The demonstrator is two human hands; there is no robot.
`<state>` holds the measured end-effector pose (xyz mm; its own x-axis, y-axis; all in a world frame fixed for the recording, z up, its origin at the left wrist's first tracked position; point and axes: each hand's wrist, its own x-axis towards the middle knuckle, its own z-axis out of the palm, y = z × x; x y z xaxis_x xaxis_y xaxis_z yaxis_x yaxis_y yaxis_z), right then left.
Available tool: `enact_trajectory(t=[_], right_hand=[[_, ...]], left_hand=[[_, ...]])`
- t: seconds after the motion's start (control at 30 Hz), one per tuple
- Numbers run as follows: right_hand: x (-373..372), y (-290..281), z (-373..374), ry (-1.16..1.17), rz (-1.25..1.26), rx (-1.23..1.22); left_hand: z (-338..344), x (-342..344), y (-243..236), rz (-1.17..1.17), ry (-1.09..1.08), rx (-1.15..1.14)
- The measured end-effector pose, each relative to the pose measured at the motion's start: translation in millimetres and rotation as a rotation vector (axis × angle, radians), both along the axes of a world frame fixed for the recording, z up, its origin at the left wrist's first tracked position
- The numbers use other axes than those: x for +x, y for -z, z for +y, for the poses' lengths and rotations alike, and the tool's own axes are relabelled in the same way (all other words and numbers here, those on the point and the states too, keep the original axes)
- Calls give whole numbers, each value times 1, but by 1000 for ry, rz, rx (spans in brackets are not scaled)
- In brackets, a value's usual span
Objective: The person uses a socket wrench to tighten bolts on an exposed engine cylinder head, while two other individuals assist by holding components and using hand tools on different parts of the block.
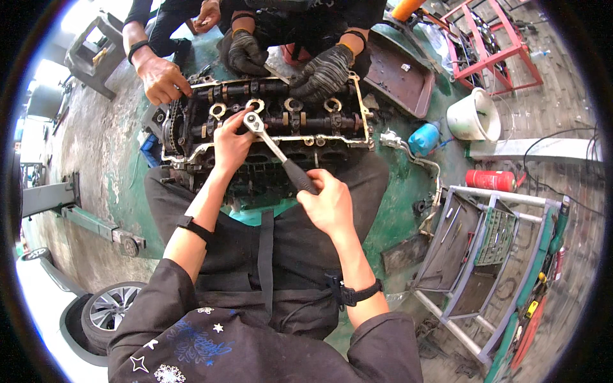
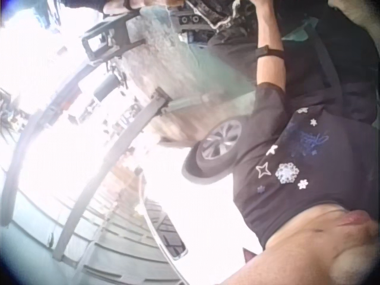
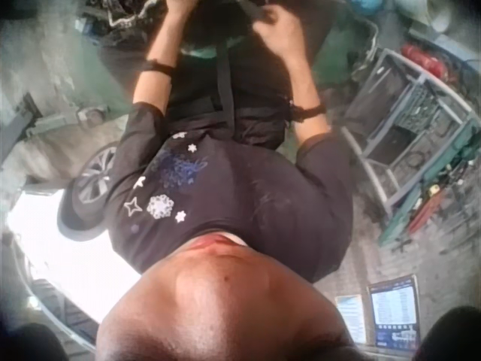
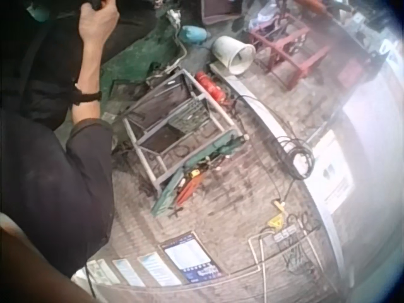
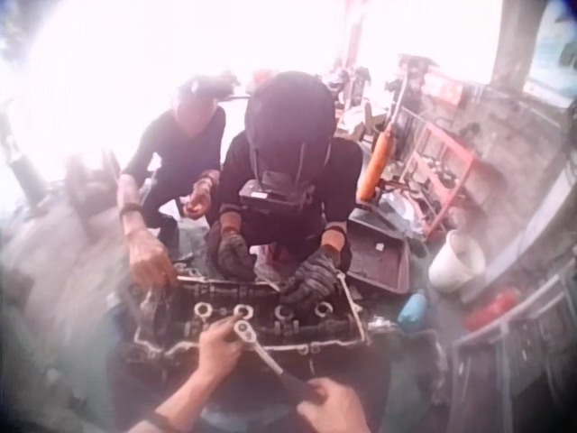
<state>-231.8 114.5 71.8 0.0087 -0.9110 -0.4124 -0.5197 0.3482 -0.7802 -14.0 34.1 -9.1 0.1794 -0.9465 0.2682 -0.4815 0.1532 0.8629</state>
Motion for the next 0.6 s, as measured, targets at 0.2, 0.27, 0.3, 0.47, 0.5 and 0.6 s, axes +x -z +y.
enact_trajectory(t=[0.2,0.27,0.3,0.47,0.5,0.6], right_hand=[[48,-5,15,-195,-183,241],[65,0,19,-313,-126,202],[72,5,24,-337,-95,163],[83,7,26,-387,-191,185],[78,4,24,-374,-196,187],[50,-3,6,-411,-268,231]], left_hand=[[-2,-4,-2,19,-3,56],[-2,-2,-1,3,-5,62],[-2,-5,-3,10,-9,79],[-3,-4,0,33,1,132],[-2,-4,-2,51,-1,146],[0,-3,-2,104,21,45]])
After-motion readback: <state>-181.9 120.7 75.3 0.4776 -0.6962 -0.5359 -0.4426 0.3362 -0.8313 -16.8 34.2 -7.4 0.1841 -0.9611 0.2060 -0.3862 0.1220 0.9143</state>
